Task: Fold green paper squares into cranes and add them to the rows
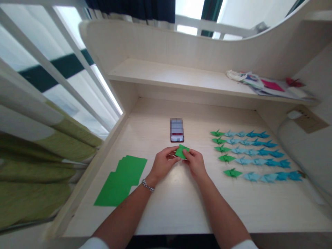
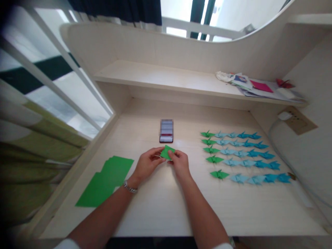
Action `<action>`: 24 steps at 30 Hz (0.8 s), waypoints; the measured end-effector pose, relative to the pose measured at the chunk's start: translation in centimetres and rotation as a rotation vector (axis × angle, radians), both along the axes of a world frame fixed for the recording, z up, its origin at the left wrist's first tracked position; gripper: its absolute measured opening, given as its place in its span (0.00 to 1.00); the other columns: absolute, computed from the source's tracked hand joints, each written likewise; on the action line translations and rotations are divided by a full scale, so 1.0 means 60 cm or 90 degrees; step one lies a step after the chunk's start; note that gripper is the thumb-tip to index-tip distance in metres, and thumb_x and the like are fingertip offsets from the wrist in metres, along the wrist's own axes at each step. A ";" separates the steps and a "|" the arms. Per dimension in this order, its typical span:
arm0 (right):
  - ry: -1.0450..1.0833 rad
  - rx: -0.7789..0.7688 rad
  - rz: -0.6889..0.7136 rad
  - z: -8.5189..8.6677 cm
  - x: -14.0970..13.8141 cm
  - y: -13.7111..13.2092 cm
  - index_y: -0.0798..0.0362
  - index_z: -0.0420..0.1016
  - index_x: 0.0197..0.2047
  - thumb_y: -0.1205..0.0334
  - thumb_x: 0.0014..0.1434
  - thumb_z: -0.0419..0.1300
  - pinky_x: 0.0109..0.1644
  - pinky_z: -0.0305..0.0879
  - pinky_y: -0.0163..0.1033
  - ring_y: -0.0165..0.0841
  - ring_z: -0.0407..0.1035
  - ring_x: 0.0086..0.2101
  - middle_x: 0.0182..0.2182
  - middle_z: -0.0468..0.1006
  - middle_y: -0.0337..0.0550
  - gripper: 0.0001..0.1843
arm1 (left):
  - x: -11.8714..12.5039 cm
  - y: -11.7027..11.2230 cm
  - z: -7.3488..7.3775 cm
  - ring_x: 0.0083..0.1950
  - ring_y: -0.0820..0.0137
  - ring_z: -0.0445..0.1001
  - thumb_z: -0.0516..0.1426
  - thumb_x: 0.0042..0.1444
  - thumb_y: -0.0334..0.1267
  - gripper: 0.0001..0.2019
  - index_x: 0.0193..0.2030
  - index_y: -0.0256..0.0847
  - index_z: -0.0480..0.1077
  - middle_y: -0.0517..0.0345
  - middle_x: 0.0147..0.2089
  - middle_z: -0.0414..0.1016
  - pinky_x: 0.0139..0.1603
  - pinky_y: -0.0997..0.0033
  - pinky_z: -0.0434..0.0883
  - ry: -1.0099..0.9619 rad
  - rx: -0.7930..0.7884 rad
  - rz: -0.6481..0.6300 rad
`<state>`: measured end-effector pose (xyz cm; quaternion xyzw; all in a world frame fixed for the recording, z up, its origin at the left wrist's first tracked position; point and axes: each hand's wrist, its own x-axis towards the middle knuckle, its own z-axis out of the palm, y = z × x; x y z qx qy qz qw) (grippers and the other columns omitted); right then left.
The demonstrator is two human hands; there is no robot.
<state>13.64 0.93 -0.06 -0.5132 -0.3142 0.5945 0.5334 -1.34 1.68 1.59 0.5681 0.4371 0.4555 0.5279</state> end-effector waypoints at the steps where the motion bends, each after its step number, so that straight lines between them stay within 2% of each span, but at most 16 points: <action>1: 0.033 -0.012 0.012 0.004 -0.001 -0.001 0.55 0.77 0.33 0.53 0.47 0.65 0.27 0.65 0.34 0.30 0.69 0.27 0.30 0.78 0.42 0.14 | -0.001 0.000 -0.001 0.43 0.65 0.74 0.64 0.45 0.36 0.20 0.48 0.40 0.73 0.49 0.48 0.74 0.47 0.63 0.72 0.018 0.017 0.007; 5: 0.099 -0.038 0.068 0.016 0.001 -0.006 0.56 0.78 0.34 0.55 0.45 0.67 0.25 0.64 0.32 0.30 0.70 0.27 0.30 0.79 0.45 0.15 | -0.009 0.003 -0.005 0.44 0.66 0.74 0.62 0.49 0.37 0.19 0.49 0.42 0.73 0.49 0.49 0.73 0.48 0.63 0.72 0.041 0.059 -0.011; 13: 0.126 -0.056 0.149 0.015 0.008 -0.008 0.57 0.78 0.36 0.61 0.43 0.68 0.25 0.65 0.31 0.29 0.71 0.27 0.30 0.79 0.44 0.15 | -0.024 0.010 -0.002 0.41 0.68 0.73 0.60 0.52 0.37 0.19 0.52 0.41 0.71 0.50 0.45 0.74 0.44 0.65 0.72 0.131 0.175 -0.072; 19: 0.172 -0.063 0.168 0.022 0.005 -0.011 0.55 0.76 0.39 0.54 0.51 0.64 0.25 0.67 0.31 0.31 0.72 0.30 0.32 0.78 0.45 0.16 | -0.028 0.011 0.007 0.43 0.68 0.73 0.60 0.53 0.37 0.18 0.52 0.42 0.71 0.50 0.45 0.74 0.45 0.66 0.72 0.154 0.191 -0.085; 24: 0.183 -0.065 0.209 0.027 0.002 -0.012 0.54 0.74 0.44 0.50 0.55 0.60 0.27 0.68 0.32 0.34 0.74 0.34 0.38 0.78 0.47 0.18 | -0.027 0.010 0.005 0.50 0.65 0.72 0.60 0.52 0.37 0.16 0.48 0.40 0.73 0.48 0.50 0.73 0.49 0.65 0.71 0.128 0.190 -0.057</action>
